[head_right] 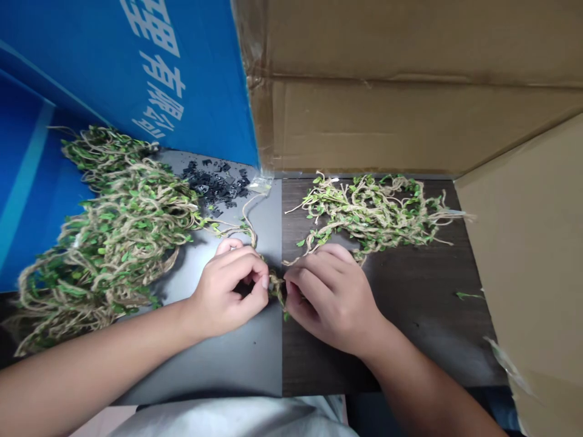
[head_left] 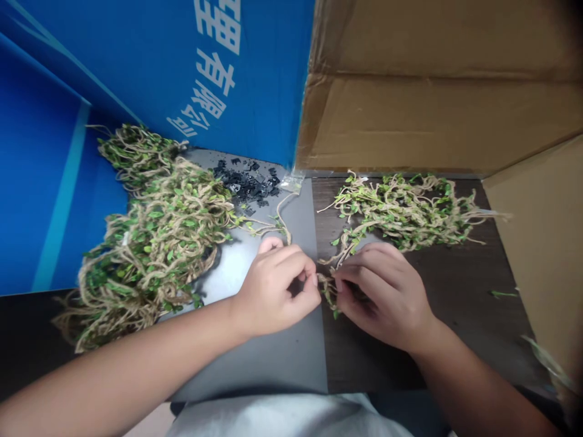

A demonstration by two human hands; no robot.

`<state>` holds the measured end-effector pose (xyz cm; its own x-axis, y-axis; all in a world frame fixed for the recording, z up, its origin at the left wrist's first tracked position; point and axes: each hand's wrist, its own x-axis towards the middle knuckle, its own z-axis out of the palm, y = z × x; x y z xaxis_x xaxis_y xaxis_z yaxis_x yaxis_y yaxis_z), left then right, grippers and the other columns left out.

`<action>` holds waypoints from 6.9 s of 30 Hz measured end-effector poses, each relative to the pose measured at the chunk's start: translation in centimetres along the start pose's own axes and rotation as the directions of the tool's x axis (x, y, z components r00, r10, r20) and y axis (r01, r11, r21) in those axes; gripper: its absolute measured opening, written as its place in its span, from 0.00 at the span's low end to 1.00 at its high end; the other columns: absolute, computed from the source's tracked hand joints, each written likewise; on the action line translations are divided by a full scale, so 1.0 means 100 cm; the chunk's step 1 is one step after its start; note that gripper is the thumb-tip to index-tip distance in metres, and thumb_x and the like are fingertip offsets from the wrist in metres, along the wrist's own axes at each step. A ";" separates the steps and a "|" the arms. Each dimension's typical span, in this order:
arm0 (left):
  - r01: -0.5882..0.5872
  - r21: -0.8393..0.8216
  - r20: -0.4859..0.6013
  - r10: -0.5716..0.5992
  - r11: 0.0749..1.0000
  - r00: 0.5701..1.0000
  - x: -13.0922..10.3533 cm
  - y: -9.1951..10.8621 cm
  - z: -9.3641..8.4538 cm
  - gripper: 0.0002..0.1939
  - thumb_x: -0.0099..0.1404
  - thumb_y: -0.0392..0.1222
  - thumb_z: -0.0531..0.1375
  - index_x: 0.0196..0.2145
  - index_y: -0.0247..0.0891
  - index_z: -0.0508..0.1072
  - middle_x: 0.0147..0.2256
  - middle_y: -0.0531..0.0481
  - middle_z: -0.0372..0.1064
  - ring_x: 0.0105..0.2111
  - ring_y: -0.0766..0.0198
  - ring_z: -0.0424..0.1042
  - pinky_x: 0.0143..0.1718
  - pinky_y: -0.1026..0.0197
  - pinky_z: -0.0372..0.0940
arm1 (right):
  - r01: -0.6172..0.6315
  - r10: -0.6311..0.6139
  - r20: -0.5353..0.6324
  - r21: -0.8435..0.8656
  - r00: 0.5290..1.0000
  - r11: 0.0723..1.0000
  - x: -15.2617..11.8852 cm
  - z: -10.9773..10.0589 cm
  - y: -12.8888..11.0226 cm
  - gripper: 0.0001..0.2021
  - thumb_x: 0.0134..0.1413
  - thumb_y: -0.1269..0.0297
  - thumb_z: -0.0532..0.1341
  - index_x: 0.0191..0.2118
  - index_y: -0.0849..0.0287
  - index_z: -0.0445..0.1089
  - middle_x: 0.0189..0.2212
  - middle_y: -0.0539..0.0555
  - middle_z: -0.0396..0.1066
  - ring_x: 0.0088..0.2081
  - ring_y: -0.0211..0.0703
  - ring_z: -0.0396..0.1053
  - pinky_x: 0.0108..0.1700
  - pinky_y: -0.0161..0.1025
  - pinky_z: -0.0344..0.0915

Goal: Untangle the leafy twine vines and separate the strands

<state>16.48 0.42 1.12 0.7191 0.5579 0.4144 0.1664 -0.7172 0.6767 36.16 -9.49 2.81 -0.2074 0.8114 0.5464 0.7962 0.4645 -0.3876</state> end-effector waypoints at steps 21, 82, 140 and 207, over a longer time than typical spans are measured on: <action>-0.004 0.042 0.006 0.004 0.999 1.000 0.000 0.001 0.001 0.06 0.67 0.32 0.57 0.31 0.37 0.69 0.26 0.57 0.66 0.27 0.69 0.61 0.41 0.55 0.54 | -0.037 0.036 0.059 0.005 0.998 0.999 -0.001 0.004 -0.002 0.06 0.67 0.77 0.64 0.44 0.60 0.72 0.36 0.56 0.78 0.36 0.46 0.71 0.41 0.45 0.67; 0.027 -0.113 -0.026 -0.030 0.993 0.999 -0.001 -0.003 0.001 0.10 0.74 0.34 0.58 0.32 0.36 0.70 0.27 0.56 0.66 0.28 0.69 0.63 0.42 0.56 0.56 | -0.180 0.176 0.044 0.326 0.983 0.928 0.000 0.000 0.000 0.13 0.65 0.73 0.67 0.53 0.57 0.73 0.47 0.57 0.75 0.48 0.45 0.74 0.52 0.41 0.69; 0.014 -0.178 -0.057 -0.024 0.984 0.998 0.001 -0.001 -0.002 0.10 0.75 0.35 0.57 0.32 0.37 0.69 0.27 0.54 0.68 0.29 0.68 0.66 0.39 0.58 0.58 | -0.161 0.096 0.171 0.420 0.981 0.893 -0.002 0.001 0.001 0.14 0.64 0.81 0.59 0.49 0.57 0.73 0.41 0.56 0.69 0.39 0.40 0.69 0.41 0.38 0.67; 0.188 -0.093 -0.116 -0.198 0.978 0.973 0.002 -0.008 0.002 0.11 0.67 0.28 0.60 0.43 0.40 0.76 0.31 0.54 0.68 0.33 0.67 0.67 0.38 0.62 0.60 | -0.391 0.704 0.233 0.918 0.671 0.069 -0.002 0.004 0.007 0.08 0.59 0.58 0.75 0.43 0.50 0.82 0.37 0.50 0.78 0.43 0.38 0.77 0.50 0.34 0.73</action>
<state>16.57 1.05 0.54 0.5886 0.7335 0.3400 0.2348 -0.5575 0.7963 36.53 -9.17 2.08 0.2888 0.9541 -0.0793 -0.3852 0.0400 -0.9219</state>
